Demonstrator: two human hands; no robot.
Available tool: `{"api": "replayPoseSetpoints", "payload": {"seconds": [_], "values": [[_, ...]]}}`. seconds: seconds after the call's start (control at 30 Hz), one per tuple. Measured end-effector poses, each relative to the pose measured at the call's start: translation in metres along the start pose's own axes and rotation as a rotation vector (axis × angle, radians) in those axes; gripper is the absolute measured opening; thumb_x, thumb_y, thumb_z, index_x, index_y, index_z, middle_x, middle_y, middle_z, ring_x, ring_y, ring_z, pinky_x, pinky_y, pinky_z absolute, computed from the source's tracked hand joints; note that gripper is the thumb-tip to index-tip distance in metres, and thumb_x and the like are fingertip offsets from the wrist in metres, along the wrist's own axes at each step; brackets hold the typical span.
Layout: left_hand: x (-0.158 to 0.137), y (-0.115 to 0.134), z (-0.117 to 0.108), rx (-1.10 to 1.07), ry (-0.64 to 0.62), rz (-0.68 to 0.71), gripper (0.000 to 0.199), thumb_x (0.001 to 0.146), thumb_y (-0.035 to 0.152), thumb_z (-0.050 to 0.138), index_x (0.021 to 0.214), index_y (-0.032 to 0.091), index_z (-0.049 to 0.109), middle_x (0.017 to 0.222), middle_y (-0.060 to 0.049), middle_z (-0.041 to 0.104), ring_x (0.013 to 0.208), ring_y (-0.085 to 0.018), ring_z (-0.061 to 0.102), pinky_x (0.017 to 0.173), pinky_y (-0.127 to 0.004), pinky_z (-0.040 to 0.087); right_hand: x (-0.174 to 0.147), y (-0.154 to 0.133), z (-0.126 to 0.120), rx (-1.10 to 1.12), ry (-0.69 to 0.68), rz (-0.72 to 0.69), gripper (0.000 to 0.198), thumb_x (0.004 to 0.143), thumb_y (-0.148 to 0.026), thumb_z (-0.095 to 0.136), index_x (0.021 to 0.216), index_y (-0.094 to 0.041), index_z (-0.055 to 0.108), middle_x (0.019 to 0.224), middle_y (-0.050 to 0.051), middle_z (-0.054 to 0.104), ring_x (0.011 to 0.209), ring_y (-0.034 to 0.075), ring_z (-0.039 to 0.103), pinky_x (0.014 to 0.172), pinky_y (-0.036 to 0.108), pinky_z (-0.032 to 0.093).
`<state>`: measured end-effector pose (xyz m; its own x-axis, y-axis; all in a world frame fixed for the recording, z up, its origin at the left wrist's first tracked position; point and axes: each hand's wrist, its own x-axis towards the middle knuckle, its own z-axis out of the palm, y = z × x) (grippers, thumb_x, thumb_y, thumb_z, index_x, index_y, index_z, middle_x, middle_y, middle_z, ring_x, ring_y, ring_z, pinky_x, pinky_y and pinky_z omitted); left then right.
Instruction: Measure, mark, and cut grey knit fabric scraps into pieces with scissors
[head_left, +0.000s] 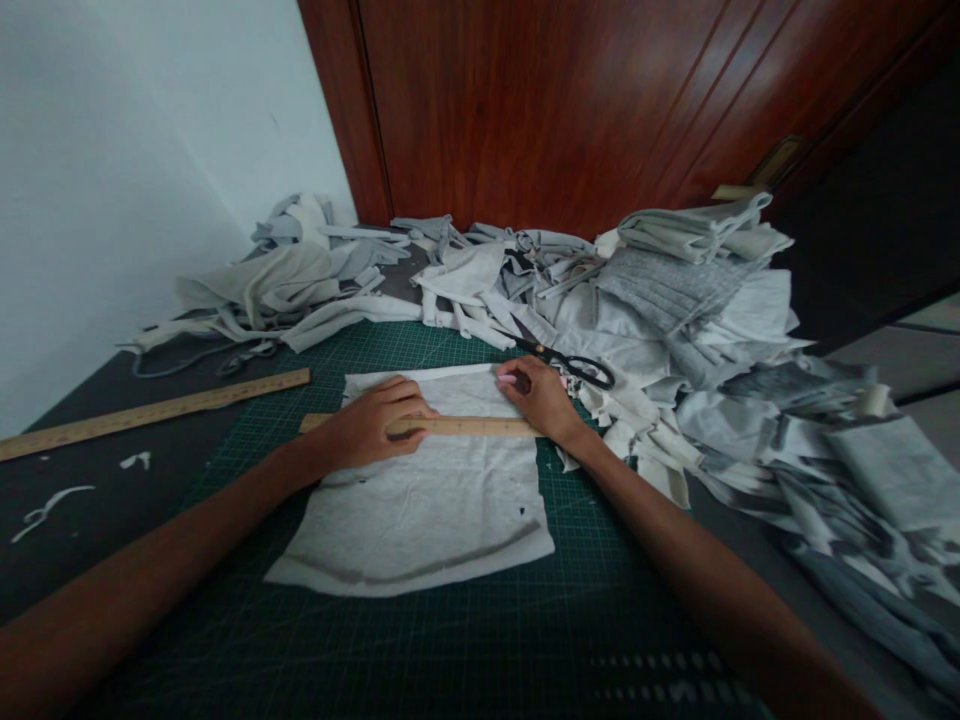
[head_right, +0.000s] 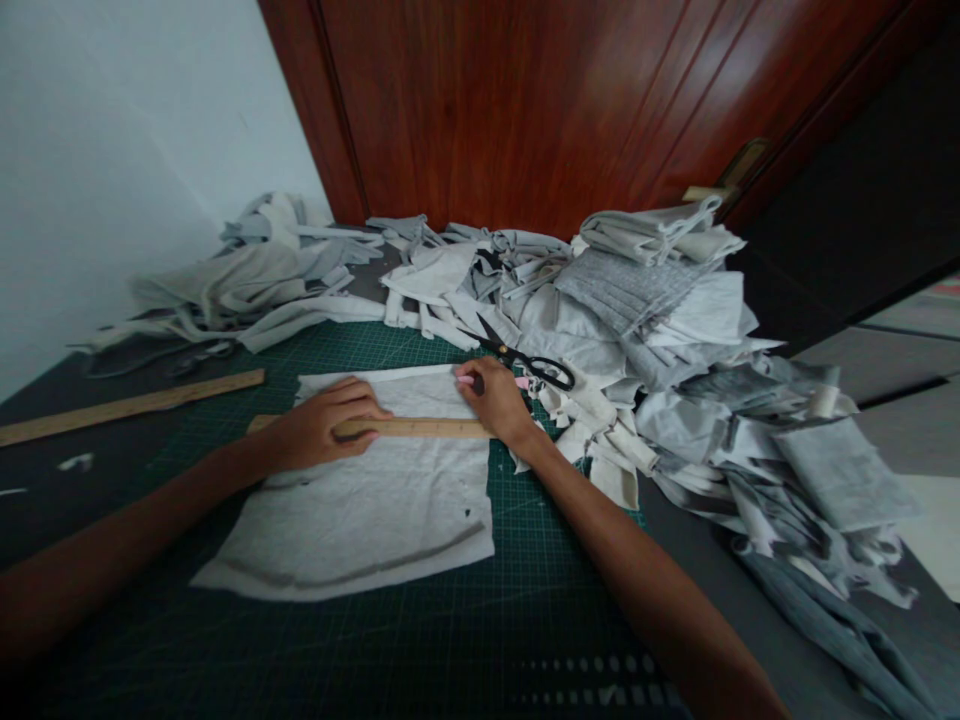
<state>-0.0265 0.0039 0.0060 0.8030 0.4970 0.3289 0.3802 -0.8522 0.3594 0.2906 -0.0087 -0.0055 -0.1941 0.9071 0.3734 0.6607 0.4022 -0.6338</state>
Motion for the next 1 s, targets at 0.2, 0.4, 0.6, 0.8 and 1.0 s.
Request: {"api": "replayPoseSetpoints", "payload": {"seconds": [0.2, 0.4, 0.6, 0.8, 1.0], "values": [[-0.001, 0.001, 0.001, -0.016, 0.016, 0.008, 0.017, 0.099, 0.030, 0.064, 0.110, 0.021, 0.073, 0.104, -0.005, 0.068, 0.101, -0.021, 0.062, 0.094, -0.034, 0.049, -0.001, -0.002, 0.002, -0.002, 0.002, -0.009, 0.011, 0.095, -0.017, 0.063, 0.103, -0.018, 0.071, 0.106, 0.009, 0.074, 0.094, 0.021, 0.068, 0.088, 0.035, 0.053], [-0.002, 0.003, -0.001, -0.021, 0.004, 0.006, 0.020, 0.104, 0.035, 0.061, 0.111, 0.021, 0.073, 0.107, -0.006, 0.068, 0.103, -0.020, 0.061, 0.095, -0.034, 0.048, -0.002, -0.003, -0.004, -0.132, 0.009, -0.004, 0.014, 0.098, -0.019, 0.064, 0.099, -0.017, 0.077, 0.104, 0.010, 0.071, 0.095, 0.022, 0.069, 0.089, 0.035, 0.054], [-0.002, 0.000, 0.002, -0.019, 0.014, 0.020, 0.022, 0.105, 0.038, 0.061, 0.111, 0.020, 0.074, 0.105, -0.006, 0.067, 0.102, -0.020, 0.061, 0.093, -0.033, 0.048, -0.008, -0.030, -0.004, -0.001, 0.014, -0.093, 0.014, 0.100, -0.025, 0.066, 0.101, -0.019, 0.078, 0.093, 0.006, 0.067, 0.081, 0.018, 0.064, 0.079, 0.032, 0.054], [-0.002, 0.002, 0.001, -0.017, -0.013, -0.020, 0.020, 0.103, 0.036, 0.061, 0.107, 0.021, 0.073, 0.104, -0.005, 0.067, 0.102, -0.021, 0.061, 0.092, -0.034, 0.047, -0.023, -0.062, 0.012, 0.207, -0.167, -0.239, 0.012, 0.102, -0.026, 0.064, 0.103, -0.020, 0.075, 0.098, 0.005, 0.068, 0.086, 0.016, 0.064, 0.076, 0.030, 0.054], [0.000, 0.004, 0.000, -0.033, -0.012, -0.015, 0.021, 0.104, 0.037, 0.059, 0.106, 0.022, 0.073, 0.103, -0.005, 0.069, 0.102, -0.021, 0.061, 0.094, -0.034, 0.047, -0.029, -0.064, 0.021, 0.192, -0.248, -0.266, 0.010, 0.103, -0.026, 0.066, 0.103, -0.022, 0.074, 0.095, 0.003, 0.068, 0.085, 0.016, 0.064, 0.081, 0.032, 0.053]]}}
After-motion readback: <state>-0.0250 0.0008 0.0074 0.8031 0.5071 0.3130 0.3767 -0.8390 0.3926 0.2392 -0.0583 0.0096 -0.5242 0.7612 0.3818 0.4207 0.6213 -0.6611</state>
